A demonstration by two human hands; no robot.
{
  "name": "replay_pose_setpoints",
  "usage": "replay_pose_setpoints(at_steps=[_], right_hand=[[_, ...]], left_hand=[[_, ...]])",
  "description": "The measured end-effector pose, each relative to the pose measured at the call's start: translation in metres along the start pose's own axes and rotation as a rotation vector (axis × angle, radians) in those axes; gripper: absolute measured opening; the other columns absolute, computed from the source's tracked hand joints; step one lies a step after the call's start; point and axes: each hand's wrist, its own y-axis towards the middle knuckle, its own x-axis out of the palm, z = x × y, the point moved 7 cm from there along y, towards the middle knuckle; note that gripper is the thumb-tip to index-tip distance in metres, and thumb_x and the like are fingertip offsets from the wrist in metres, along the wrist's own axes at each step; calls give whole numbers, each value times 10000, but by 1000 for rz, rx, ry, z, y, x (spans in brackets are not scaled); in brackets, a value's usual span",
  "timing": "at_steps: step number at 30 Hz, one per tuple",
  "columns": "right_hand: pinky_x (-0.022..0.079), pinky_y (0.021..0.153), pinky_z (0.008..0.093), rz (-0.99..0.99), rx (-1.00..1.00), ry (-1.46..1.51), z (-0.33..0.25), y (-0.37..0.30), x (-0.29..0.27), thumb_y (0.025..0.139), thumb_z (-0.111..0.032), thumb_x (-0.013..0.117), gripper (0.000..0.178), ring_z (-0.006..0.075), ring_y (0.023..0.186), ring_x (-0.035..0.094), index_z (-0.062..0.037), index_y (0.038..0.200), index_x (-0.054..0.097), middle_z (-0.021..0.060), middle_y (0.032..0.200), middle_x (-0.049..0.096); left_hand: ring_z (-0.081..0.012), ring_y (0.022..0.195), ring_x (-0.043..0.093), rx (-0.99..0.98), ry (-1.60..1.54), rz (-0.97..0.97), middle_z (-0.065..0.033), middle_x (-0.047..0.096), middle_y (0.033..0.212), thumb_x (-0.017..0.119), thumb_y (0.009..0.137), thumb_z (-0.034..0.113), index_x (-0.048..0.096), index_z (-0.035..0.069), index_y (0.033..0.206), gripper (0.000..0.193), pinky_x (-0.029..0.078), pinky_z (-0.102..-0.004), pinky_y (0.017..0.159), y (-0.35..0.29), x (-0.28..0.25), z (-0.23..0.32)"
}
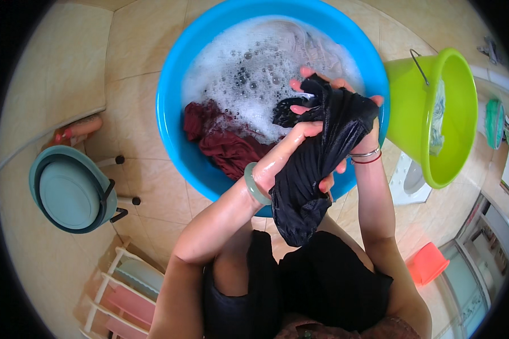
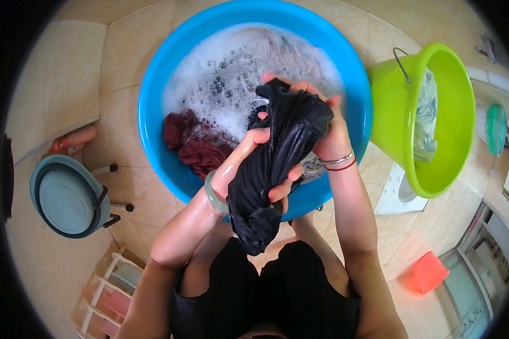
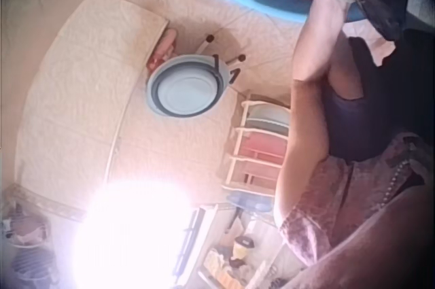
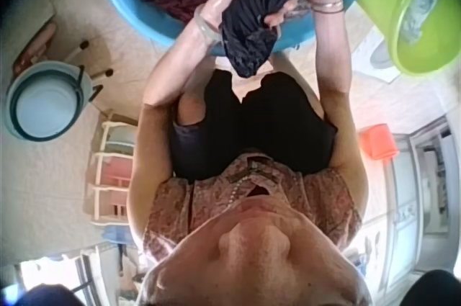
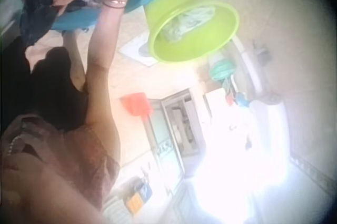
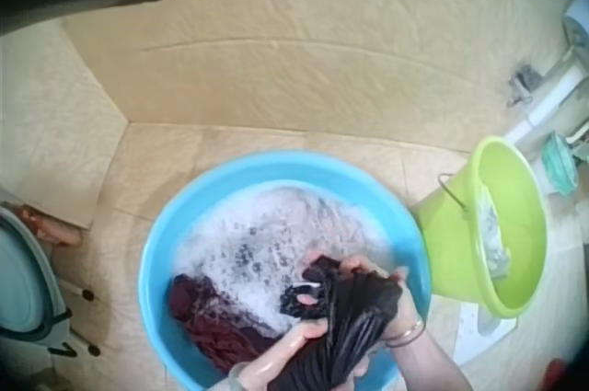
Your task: The person hand washes clothes in a blue basin filled with soapy water. They scrub and rinse a light-colored garment, then transfer it to a green bucket. Next, they wash a dark garment in the same basin, scrubbing and wringing it before the clip ends.
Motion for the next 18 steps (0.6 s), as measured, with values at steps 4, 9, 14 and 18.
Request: replay_pose_setpoints(at_steps=[4, 9, 14, 18], right_hand=[[489, 883, 281, 313, 35, -258, -5, -8, -30, 943, -183, 585, 263, 170, 1029, 614, -25, 1151, 560, 141, 1157, 618], [460, 944, 284, 343, 12, -418, -12, -1, 15, 907, -36, 544, 462, 154, 1046, 602, -9, 1366, 501, 117, 1191, 623], [289, 1142, 386, -90, -57, -551, -22, 6, 34, 866, -375, 698, 693, 264, 1370, 411, 13, 1393, 470, 177, 1423, 490], [309, 1134, 467, -192, 75, -241, -10, 9, 29, 732, -448, 816, 939, 363, 1371, 397, 8, 1440, 401, 199, 1467, 429]], left_hand=[[-287, 880, 671, 263, 336, 258, -171, 582, 1227, 427, 999, 506, 405, 114, 1417, 573, 592, -478, 742, -1, -16, 19], [-186, 1302, 391, 703, 939, 326, -131, 321, 1461, 778, 837, 117, -12, 73, 1553, 1066, 384, -293, 1046, -10, -4, 37], [-125, 631, 619, 473, 635, 479, -41, 635, 804, 658, 938, 363, 583, 46, 1132, 379, 521, -256, 571, -8, -11, 31], [-181, 566, 614, 146, 290, 327, -88, 629, 778, 498, 966, 559, 596, 53, 1076, 527, 528, -298, 491, -7, -8, 11]])
